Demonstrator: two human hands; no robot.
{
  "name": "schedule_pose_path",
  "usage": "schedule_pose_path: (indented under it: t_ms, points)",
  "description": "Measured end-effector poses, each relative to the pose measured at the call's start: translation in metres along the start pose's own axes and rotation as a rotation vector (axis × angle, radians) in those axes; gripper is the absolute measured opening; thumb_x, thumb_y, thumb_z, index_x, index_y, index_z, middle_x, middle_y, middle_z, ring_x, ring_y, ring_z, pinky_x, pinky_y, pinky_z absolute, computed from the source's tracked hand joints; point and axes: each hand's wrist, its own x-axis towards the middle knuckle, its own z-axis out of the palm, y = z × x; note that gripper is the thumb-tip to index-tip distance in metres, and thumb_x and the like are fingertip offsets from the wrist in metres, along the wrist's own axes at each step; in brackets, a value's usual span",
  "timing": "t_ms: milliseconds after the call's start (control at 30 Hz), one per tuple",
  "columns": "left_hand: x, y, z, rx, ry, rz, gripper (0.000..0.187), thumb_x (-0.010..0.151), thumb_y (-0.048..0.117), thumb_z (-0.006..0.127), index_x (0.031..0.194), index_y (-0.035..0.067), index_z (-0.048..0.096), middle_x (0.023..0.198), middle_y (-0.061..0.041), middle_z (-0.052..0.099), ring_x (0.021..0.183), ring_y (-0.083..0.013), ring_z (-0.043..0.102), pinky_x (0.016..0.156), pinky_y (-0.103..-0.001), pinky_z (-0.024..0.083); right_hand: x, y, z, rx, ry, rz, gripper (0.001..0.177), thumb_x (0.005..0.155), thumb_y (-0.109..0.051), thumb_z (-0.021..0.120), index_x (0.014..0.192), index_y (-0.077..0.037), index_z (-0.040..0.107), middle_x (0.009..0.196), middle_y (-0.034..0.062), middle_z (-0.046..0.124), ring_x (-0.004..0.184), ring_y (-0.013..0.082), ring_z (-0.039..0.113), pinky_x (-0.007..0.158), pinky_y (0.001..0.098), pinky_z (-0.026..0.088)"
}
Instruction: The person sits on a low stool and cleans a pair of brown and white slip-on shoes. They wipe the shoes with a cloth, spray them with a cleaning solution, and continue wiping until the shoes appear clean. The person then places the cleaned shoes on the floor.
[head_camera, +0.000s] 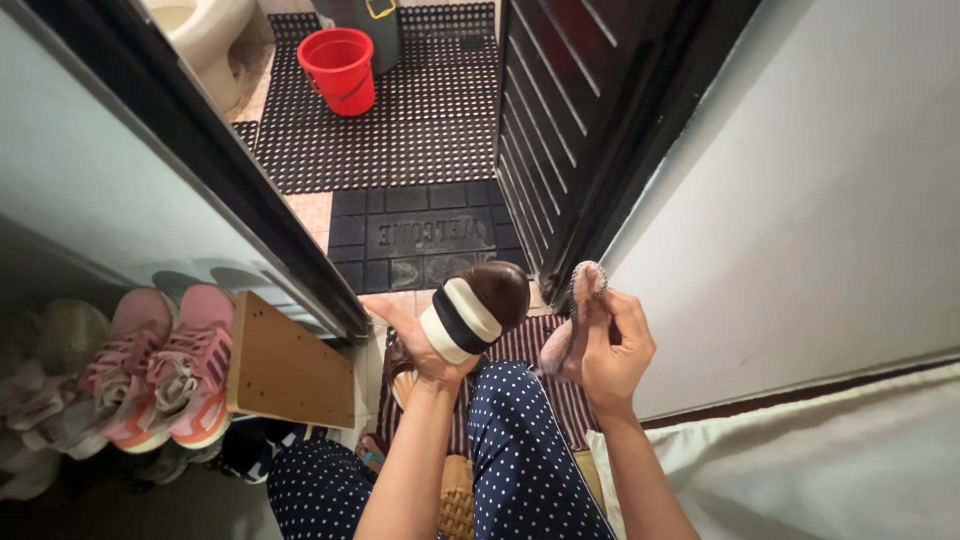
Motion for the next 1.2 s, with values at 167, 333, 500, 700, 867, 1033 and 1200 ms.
schedule_pose_path:
  t_ms: [167,333,500,700,867,1033,1200]
  points:
    - [-0.001,0.003,-0.004,0.002,0.008,-0.011,0.125,0.064,0.102,0.043,0.128,-0.004,0.058,0.126,-0.018,0.066,0.111,-0.0307,0.066,0.1,-0.047,0.056,0.002,-0.013,0.005,0.077,0.001,0.0,0.013,0.102,0.003,0.063,0.114,0.003,0.069,0.106,0.0075,0.068,0.096,0.0141,0.064,0.087,0.0262,0.051]
    - [-0.004,0.004,-0.005,0.018,0.022,-0.019,0.127,0.063,0.102,0.043,0.128,-0.005,0.058,0.126,-0.019,0.066,0.111,-0.0309,0.067,0.1,-0.047,0.056,0.005,-0.016,0.008,0.083,-0.009,-0.005,0.014,0.1,0.004,0.065,0.113,0.003,0.069,0.105,0.0069,0.068,0.095,0.0126,0.064,0.085,0.0244,0.051]
    - [-0.004,0.006,-0.006,0.019,-0.04,-0.035,0.127,0.063,0.102,0.043,0.13,-0.005,0.056,0.128,-0.019,0.066,0.113,-0.031,0.066,0.102,-0.047,0.056,0.003,-0.022,0.014,0.117,-0.018,-0.029,0.011,0.099,0.005,0.067,0.11,0.002,0.069,0.104,0.0065,0.068,0.094,0.0113,0.063,0.082,0.0239,0.051]
    - [-0.009,0.007,-0.006,0.087,0.041,0.0,0.128,0.063,0.101,0.042,0.13,-0.007,0.058,0.127,-0.019,0.067,0.113,-0.0308,0.066,0.101,-0.045,0.056,-0.002,-0.035,0.015,0.124,-0.06,-0.068,0.013,0.097,0.006,0.067,0.109,0.002,0.069,0.104,0.0058,0.069,0.085,0.0088,0.063,0.069,0.0219,0.05]
    - [-0.02,0.007,-0.006,0.045,0.001,0.02,0.125,0.07,0.101,0.042,0.131,-0.008,0.057,0.128,-0.019,0.066,0.113,-0.031,0.066,0.102,-0.045,0.056,-0.008,-0.042,0.012,0.157,-0.076,-0.137,0.012,0.097,0.006,0.068,0.109,0.002,0.068,0.105,0.0064,0.069,0.085,0.0091,0.063,0.065,0.0212,0.049]
    - [-0.036,0.013,-0.007,0.086,0.078,0.033,0.128,0.061,0.101,0.038,0.125,-0.007,0.061,0.122,-0.018,0.07,0.109,-0.0303,0.069,0.097,-0.044,0.057,-0.011,-0.05,0.004,0.161,-0.063,-0.151,0.012,0.097,0.006,0.067,0.109,0.003,0.068,0.106,0.0072,0.069,0.086,0.0094,0.064,0.066,0.0217,0.049]
    - [-0.054,0.02,-0.006,0.041,-0.097,0.027,0.125,0.067,0.103,0.04,0.127,-0.005,0.059,0.125,-0.02,0.067,0.111,-0.0329,0.067,0.098,-0.048,0.057,-0.01,-0.075,-0.005,0.145,-0.072,-0.168,0.012,0.098,0.005,0.068,0.109,0.002,0.068,0.105,0.0084,0.069,0.085,0.0123,0.064,0.07,0.0237,0.05]
